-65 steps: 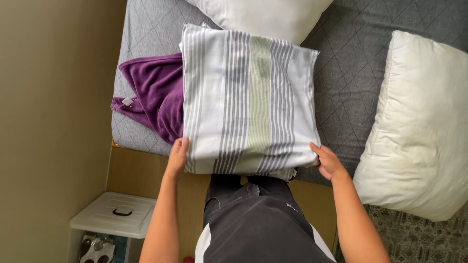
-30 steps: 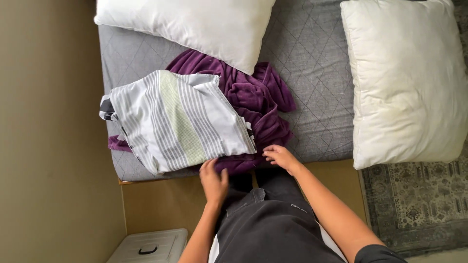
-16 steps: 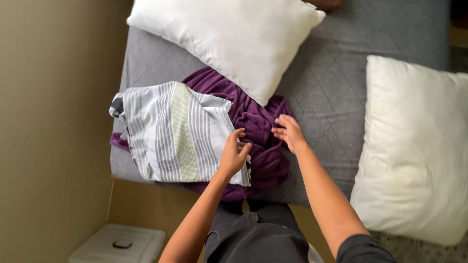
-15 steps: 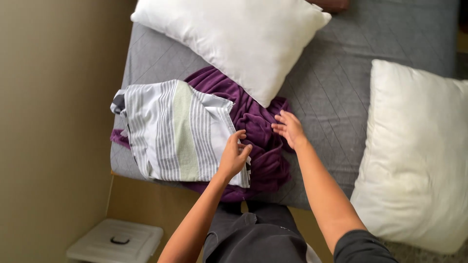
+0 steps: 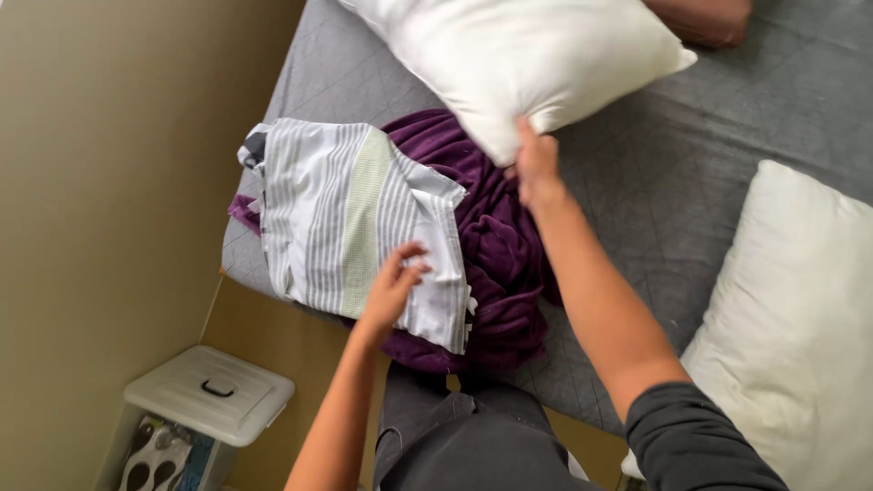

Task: Folding a patterned pillowcase and arranging pillows on a bed.

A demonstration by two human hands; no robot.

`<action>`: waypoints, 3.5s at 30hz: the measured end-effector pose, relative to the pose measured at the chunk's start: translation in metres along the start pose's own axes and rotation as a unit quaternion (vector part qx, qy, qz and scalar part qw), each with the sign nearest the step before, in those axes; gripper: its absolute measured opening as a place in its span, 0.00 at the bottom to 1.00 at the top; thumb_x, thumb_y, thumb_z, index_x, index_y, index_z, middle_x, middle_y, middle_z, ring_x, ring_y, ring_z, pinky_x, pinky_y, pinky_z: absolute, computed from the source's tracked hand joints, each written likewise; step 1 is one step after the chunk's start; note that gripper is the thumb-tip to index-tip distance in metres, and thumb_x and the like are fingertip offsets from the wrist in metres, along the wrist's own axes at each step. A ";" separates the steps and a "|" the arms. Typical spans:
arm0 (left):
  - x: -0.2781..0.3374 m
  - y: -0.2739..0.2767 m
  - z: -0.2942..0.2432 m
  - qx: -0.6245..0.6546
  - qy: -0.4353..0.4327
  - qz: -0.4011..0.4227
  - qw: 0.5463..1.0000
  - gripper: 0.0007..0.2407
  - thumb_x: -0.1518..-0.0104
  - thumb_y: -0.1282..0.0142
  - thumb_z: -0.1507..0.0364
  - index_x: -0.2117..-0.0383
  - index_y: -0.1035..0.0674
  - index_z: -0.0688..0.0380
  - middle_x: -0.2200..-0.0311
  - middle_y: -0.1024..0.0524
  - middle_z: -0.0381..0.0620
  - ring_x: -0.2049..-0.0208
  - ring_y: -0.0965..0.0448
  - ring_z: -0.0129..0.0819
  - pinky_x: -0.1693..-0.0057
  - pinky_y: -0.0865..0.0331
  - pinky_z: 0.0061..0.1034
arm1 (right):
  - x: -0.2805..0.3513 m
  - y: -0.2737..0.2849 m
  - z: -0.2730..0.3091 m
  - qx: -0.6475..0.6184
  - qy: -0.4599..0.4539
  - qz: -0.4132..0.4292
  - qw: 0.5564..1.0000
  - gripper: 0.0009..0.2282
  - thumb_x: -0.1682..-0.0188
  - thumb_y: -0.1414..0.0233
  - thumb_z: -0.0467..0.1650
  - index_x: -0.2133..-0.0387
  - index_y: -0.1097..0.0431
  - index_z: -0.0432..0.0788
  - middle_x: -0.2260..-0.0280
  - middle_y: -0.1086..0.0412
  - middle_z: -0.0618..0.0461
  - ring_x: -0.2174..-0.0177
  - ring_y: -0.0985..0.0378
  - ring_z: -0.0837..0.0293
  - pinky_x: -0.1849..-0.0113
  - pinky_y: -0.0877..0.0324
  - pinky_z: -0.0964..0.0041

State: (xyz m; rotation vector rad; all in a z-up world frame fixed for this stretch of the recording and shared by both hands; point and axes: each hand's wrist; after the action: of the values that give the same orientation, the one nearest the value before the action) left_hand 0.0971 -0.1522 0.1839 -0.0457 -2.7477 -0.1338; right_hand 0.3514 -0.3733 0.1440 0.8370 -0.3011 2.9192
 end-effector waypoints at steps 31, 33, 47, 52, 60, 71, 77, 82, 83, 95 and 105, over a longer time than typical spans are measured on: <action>0.066 0.091 -0.008 0.208 0.165 -0.074 0.961 0.39 0.63 0.58 0.78 0.32 0.44 0.52 0.45 0.32 0.60 0.49 0.27 0.54 0.45 0.27 0.45 | 0.308 0.086 -0.040 0.083 -0.005 -0.065 0.994 0.31 0.57 0.40 0.44 0.50 0.31 0.28 0.60 0.23 0.39 0.65 0.19 0.53 0.61 0.24 0.59; 0.069 0.074 -0.009 0.211 0.142 -0.062 0.965 0.39 0.63 0.59 0.79 0.33 0.42 0.54 0.46 0.31 0.61 0.50 0.26 0.54 0.46 0.27 0.43 | 0.323 0.107 -0.035 0.063 0.033 -0.072 0.995 0.28 0.55 0.40 0.42 0.53 0.29 0.28 0.62 0.23 0.40 0.68 0.20 0.54 0.63 0.24 0.61; 0.056 -0.241 -0.041 0.169 -0.011 0.219 0.961 0.38 0.60 0.57 0.84 0.32 0.42 0.63 0.42 0.30 0.56 0.45 0.27 0.44 0.42 0.30 0.28 | 0.455 0.424 0.009 0.053 0.208 -0.286 0.934 0.26 0.52 0.42 0.43 0.47 0.29 0.36 0.57 0.25 0.48 0.59 0.24 0.54 0.55 0.30 0.60; 0.051 -0.403 -0.064 0.186 -0.022 0.284 0.940 0.40 0.58 0.57 0.84 0.28 0.46 0.55 0.41 0.32 0.56 0.50 0.28 0.41 0.50 0.29 0.30 | 0.471 0.593 0.029 0.072 0.233 -0.354 0.903 0.25 0.48 0.42 0.42 0.45 0.28 0.36 0.54 0.25 0.45 0.57 0.24 0.53 0.54 0.29 0.58; 0.057 -0.545 -0.001 0.155 0.002 0.207 0.966 0.40 0.51 0.53 0.81 0.28 0.57 0.51 0.36 0.45 0.54 0.47 0.29 0.42 0.45 0.28 0.34 | 0.455 0.656 0.024 0.244 0.027 -0.424 0.872 0.28 0.46 0.53 0.42 0.32 0.44 0.48 0.32 0.44 0.48 0.37 0.37 0.48 0.40 0.39 0.46; 0.086 -0.536 0.074 -0.039 0.192 0.256 0.947 0.30 0.50 0.47 0.69 0.38 0.40 0.66 0.47 0.28 0.63 0.50 0.23 0.50 0.42 0.29 0.41 | 0.417 0.672 -0.030 0.332 0.012 -0.366 0.869 0.34 0.49 0.53 0.49 0.30 0.52 0.53 0.30 0.51 0.48 0.34 0.47 0.43 0.38 0.47 0.46; 0.084 -0.531 -0.020 -0.047 0.070 0.154 0.984 0.42 0.60 0.44 0.75 0.33 0.52 0.60 0.41 0.42 0.66 0.43 0.33 0.58 0.42 0.28 0.46 | 0.383 0.686 -0.021 0.426 -0.009 -0.385 0.819 0.35 0.47 0.59 0.53 0.29 0.54 0.53 0.29 0.54 0.49 0.33 0.51 0.42 0.36 0.54 0.42; 0.026 -0.575 -0.059 -0.231 -0.210 0.078 0.947 0.40 0.51 0.38 0.63 0.30 0.47 0.49 0.31 0.54 0.66 0.31 0.52 0.62 0.33 0.47 0.54 | 0.330 0.705 0.016 0.457 0.046 -0.350 0.816 0.35 0.46 0.62 0.55 0.28 0.57 0.55 0.28 0.60 0.47 0.32 0.57 0.41 0.36 0.57 0.40; 0.020 -0.589 -0.069 -0.332 -0.295 0.061 0.894 0.37 0.45 0.36 0.56 0.29 0.43 0.43 0.28 0.54 0.63 0.28 0.56 0.63 0.29 0.55 0.58 | 0.323 0.708 0.026 0.476 0.062 -0.331 0.812 0.35 0.46 0.63 0.55 0.28 0.58 0.57 0.28 0.63 0.47 0.31 0.59 0.40 0.36 0.58 0.38; 0.029 -0.680 -0.047 -0.473 -0.177 -0.124 0.854 0.31 0.40 0.53 0.43 0.31 0.37 0.36 0.27 0.52 0.45 0.26 0.58 0.53 0.33 0.73 0.70 | 0.207 0.726 0.042 0.580 0.039 -0.170 0.796 0.36 0.50 0.64 0.58 0.28 0.65 0.69 0.26 0.75 0.57 0.30 0.71 0.36 0.40 0.68 0.19; 0.028 -0.672 0.050 -0.246 0.005 -0.266 0.932 0.46 0.53 0.37 0.47 0.29 0.46 0.54 0.39 0.35 0.58 0.39 0.33 0.54 0.37 0.38 0.48 | 0.143 0.758 -0.021 0.528 0.086 -0.185 0.825 0.35 0.44 0.61 0.51 0.27 0.67 0.58 0.26 0.76 0.48 0.29 0.74 0.36 0.39 0.65 0.19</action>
State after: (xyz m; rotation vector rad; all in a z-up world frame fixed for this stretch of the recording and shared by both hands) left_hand 0.0186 -0.8152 0.0900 0.5637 -2.5722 -0.9594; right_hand 0.1136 -1.1043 0.0789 0.5576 1.4299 2.5621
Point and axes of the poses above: each hand's wrist, its own x-axis away from the middle knuckle, its own y-axis out of the back of the hand, z = x × y
